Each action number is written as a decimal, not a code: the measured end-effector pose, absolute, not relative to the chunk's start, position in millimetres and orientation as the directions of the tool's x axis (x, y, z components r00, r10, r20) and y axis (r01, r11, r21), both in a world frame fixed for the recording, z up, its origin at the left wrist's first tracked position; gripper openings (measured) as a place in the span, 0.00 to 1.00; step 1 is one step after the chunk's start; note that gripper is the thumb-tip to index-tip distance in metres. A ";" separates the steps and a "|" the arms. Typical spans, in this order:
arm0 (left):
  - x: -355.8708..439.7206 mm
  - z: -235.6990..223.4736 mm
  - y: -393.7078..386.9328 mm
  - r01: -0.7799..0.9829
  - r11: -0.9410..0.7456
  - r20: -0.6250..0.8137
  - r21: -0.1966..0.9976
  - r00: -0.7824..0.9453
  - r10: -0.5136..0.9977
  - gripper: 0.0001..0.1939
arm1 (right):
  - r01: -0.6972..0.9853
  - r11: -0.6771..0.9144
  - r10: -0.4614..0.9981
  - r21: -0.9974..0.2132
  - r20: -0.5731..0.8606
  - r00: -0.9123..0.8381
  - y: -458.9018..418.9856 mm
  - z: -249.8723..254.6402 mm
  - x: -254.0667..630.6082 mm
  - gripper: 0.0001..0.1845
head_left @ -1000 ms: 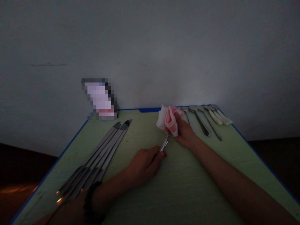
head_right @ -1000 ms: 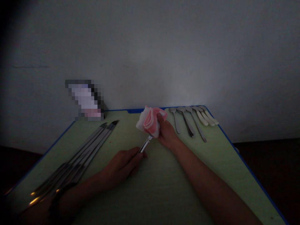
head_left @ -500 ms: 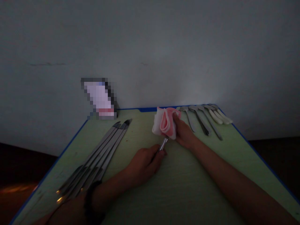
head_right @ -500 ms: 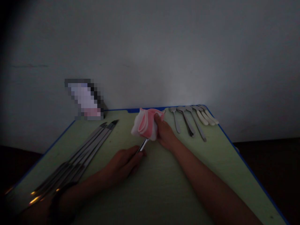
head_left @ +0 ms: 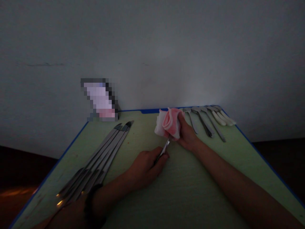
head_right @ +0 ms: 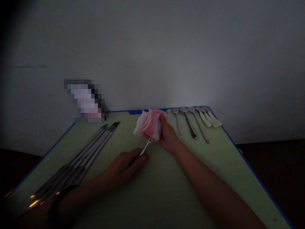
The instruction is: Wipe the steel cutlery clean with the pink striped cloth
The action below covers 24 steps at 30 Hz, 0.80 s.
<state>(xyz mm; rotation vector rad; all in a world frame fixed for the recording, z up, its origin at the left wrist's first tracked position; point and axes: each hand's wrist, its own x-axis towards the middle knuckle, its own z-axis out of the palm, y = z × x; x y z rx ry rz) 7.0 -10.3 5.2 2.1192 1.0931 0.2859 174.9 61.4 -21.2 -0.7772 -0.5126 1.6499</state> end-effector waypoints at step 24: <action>6.7 3.1 -10.8 0.627 -0.419 -0.108 0.657 0.628 0.771 0.12 | -0.654 -0.214 0.973 -0.725 -0.218 -0.076 59.0 -16.5 173.8 0.22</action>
